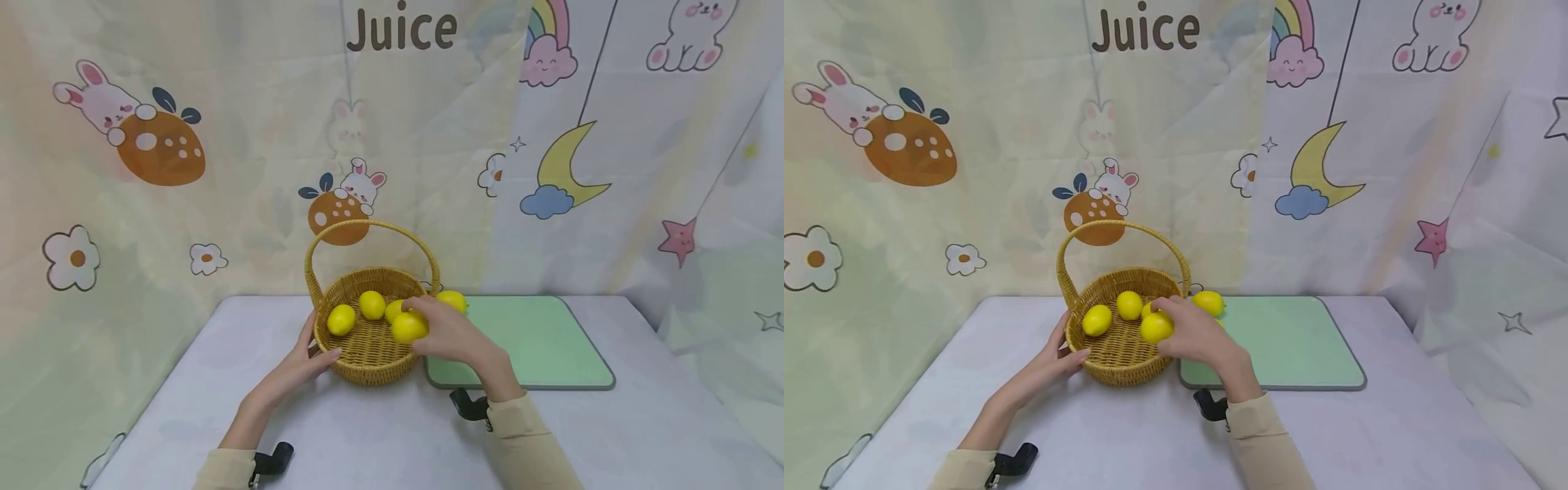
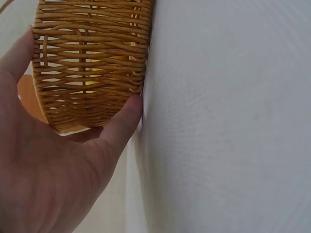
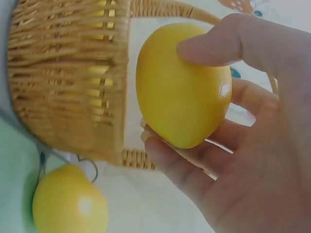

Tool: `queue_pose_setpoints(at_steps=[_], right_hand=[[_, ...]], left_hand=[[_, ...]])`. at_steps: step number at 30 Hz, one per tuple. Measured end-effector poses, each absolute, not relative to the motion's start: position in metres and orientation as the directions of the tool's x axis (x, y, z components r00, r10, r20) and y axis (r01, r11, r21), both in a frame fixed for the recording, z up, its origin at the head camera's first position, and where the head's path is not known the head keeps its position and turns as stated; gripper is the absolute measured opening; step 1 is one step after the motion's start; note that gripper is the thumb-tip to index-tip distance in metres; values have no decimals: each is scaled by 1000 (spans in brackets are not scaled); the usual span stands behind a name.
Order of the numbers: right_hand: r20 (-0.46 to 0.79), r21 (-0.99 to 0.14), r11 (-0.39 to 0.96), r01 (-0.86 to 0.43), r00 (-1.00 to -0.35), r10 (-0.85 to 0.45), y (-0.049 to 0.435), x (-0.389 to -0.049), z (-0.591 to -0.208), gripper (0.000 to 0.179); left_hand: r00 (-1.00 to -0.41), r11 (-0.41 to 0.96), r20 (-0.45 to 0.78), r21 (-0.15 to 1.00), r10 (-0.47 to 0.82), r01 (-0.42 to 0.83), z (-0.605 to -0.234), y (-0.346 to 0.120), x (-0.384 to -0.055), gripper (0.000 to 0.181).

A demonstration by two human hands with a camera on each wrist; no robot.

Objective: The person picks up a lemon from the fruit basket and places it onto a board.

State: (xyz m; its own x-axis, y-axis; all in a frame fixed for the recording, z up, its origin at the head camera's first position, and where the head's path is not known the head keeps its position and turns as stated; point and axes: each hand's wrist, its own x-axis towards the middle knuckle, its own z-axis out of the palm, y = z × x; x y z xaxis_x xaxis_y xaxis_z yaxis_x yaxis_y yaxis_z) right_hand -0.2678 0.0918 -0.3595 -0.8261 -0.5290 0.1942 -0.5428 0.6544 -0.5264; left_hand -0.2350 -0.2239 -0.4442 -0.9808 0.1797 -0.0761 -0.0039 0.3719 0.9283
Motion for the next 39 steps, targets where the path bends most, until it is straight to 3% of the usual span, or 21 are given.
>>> queue_pose_setpoints(at_steps=[11,25,39], right_hand=[[208,-554,644,-527,-837,-506,123,-263,-361,50],[-53,-551,740,-386,-869,-493,150,-272,-387,47],[-103,-539,788,-299,-905,-414,163,-277,-389,50]], left_hand=[[-981,380,-90,925,172,-19,-443,-229,-233,101],[-979,375,-96,927,181,-22,-445,-227,-233,102],[-978,377,-90,926,187,-13,-444,-225,-236,101]])
